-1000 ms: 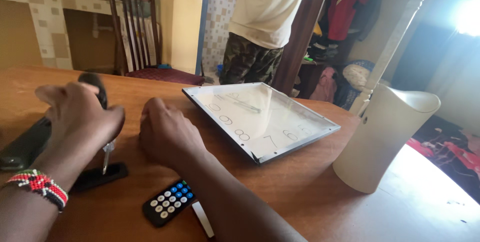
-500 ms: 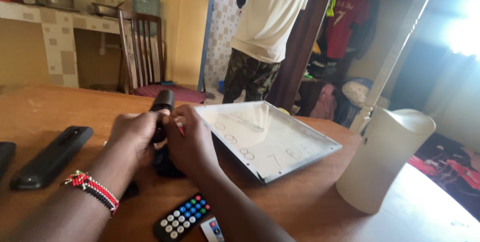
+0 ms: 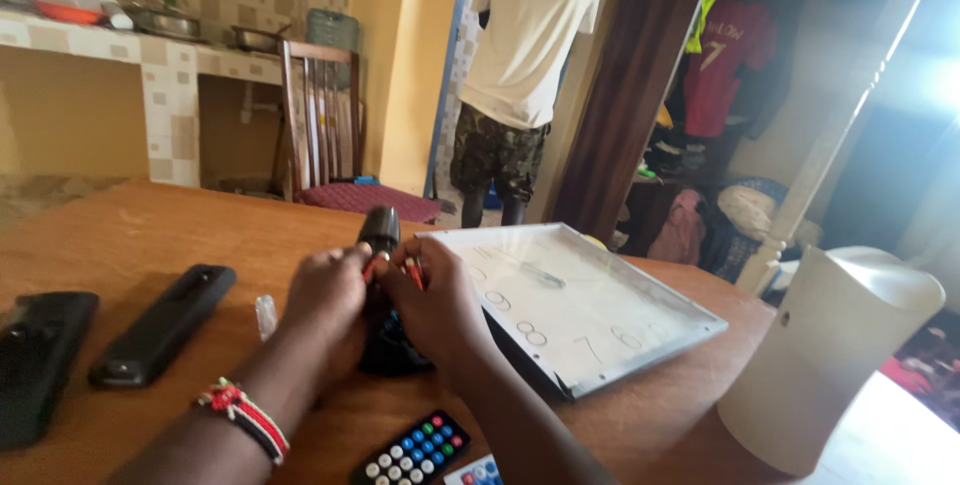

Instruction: The person uses a screwdriver to open the battery compartment of a remote control, removes the batteries, and then reassembles the remote. The person repeats this process with a second remote control.

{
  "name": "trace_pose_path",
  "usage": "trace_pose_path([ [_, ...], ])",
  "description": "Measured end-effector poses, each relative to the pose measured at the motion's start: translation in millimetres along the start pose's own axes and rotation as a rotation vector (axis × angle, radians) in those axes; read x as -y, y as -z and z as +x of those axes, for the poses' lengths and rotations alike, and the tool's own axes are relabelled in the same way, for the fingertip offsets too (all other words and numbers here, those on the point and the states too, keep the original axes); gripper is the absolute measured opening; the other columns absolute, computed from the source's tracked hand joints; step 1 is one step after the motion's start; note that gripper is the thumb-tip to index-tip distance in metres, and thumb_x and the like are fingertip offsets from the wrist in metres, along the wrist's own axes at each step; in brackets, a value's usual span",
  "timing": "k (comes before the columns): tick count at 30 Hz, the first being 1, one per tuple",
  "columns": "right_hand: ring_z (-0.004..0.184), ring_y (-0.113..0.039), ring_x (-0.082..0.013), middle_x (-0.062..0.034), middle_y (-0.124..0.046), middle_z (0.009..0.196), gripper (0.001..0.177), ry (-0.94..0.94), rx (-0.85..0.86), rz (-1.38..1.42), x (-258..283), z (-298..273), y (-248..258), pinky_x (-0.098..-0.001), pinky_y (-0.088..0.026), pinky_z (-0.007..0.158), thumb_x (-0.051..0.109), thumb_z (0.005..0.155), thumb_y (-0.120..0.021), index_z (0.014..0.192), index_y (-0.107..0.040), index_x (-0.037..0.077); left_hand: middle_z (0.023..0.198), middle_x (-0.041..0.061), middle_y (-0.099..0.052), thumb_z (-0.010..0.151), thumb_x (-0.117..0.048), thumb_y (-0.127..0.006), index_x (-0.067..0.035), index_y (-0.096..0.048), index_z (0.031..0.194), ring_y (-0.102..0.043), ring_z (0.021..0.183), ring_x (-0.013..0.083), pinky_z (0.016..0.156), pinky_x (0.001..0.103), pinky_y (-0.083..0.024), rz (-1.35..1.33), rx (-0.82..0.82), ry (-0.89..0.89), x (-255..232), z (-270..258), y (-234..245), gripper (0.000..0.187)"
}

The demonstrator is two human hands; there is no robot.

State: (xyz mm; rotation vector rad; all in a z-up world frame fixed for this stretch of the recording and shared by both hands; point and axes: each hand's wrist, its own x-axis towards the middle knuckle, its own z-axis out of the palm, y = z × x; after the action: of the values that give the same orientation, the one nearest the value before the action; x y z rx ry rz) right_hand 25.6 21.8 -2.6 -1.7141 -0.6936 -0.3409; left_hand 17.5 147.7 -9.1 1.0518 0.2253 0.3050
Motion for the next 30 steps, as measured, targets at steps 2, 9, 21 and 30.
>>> trace_pose_path([
  [2,0.072,-0.062,-0.0085,-0.0045,-0.07,0.078,0.013,-0.034,-0.015,-0.092,5,-6,1,-0.0256,-0.051,0.067,0.016,0.088,-0.074,0.091,-0.069,0.005,0.081,0.008,-0.062,0.098,-0.027,-0.056,-0.007,-0.064,0.095,-0.058,0.069,0.0195,0.063,0.038,-0.049,-0.068,-0.043,0.046,3,-2,-4,0.021],
  [9,0.076,-0.067,-0.0091,-0.0021,-0.073,0.084,0.01,0.002,0.065,0.095,6,-1,4,-0.0264,-0.056,0.069,0.011,0.09,-0.067,0.097,-0.07,0.005,0.084,0.008,-0.064,0.095,-0.02,-0.049,-0.007,-0.064,0.095,-0.06,0.076,0.0198,0.069,0.038,-0.051,-0.127,0.139,0.079,-2,-18,0,0.02],
  [21,0.067,-0.065,-0.0141,-0.0105,-0.071,0.074,0.033,-0.077,-0.153,-0.171,15,-11,-1,-0.0328,-0.054,0.063,0.032,0.086,-0.077,0.09,-0.069,0.0,0.092,0.009,-0.063,0.095,-0.015,-0.048,-0.007,-0.062,0.101,-0.062,0.082,0.0211,0.072,0.04,-0.054,-0.192,0.127,0.004,-1,-24,-4,0.017],
  [30,0.064,-0.066,-0.0154,-0.012,-0.072,0.074,0.038,-0.22,-0.121,-0.168,42,-19,-1,-0.0348,-0.054,0.06,0.035,0.084,-0.078,0.09,-0.074,-0.002,0.099,0.011,-0.066,0.095,-0.012,-0.044,-0.002,-0.062,0.119,-0.063,0.084,0.0194,0.075,0.037,-0.054,-0.145,0.222,-0.043,-5,-26,-1,0.032],
])
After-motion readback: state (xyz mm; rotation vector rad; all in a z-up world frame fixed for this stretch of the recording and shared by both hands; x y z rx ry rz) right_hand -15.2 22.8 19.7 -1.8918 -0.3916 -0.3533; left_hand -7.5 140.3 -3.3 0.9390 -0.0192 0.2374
